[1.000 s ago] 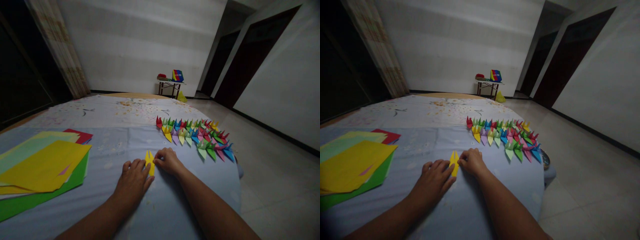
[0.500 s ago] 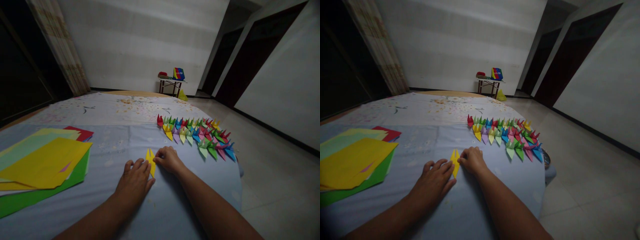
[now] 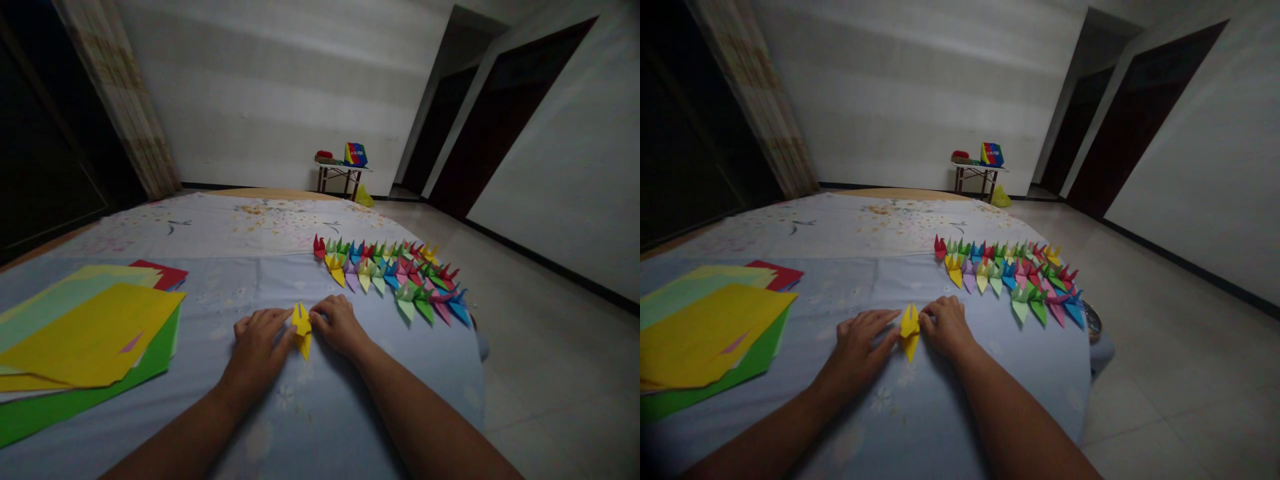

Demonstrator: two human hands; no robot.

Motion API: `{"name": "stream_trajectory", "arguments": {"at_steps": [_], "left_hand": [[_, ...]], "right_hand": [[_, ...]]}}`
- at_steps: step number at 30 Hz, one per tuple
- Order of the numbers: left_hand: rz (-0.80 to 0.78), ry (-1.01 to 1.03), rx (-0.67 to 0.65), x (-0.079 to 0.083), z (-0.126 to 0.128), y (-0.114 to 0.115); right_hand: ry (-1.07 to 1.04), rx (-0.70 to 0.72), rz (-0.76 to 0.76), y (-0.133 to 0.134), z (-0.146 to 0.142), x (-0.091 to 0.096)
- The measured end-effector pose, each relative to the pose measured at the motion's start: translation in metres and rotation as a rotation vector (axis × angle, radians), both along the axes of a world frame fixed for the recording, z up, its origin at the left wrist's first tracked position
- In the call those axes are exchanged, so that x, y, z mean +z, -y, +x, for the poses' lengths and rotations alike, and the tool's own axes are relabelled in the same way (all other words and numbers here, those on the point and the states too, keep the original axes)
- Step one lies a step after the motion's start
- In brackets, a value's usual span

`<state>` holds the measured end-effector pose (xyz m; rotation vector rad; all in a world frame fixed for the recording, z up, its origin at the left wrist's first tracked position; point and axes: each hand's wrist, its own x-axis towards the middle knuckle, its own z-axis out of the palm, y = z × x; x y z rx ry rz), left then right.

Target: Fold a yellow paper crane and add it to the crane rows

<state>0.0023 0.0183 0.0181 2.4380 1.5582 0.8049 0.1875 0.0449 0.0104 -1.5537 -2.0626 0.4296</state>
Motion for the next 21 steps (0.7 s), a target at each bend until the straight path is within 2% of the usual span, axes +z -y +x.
{"name": "stream_trajectory", "arguments": {"at_steps": [5, 12, 21], "left_hand": [[-0.058, 0.035, 0.049, 0.003, 0.0, -0.004], [-0.087, 0.014, 0.004, 0.001, 0.004, 0.001], [-0.081, 0.021, -0.027, -0.006, 0.006, -0.001]], "right_hand": [[0.01, -0.02, 0.003, 0.0, -0.001, 0.001], [0.014, -0.005, -0.006, -0.001, -0.002, -0.003], [-0.149, 0.05, -0.026, 0.002, -0.003, -0.002]]}}
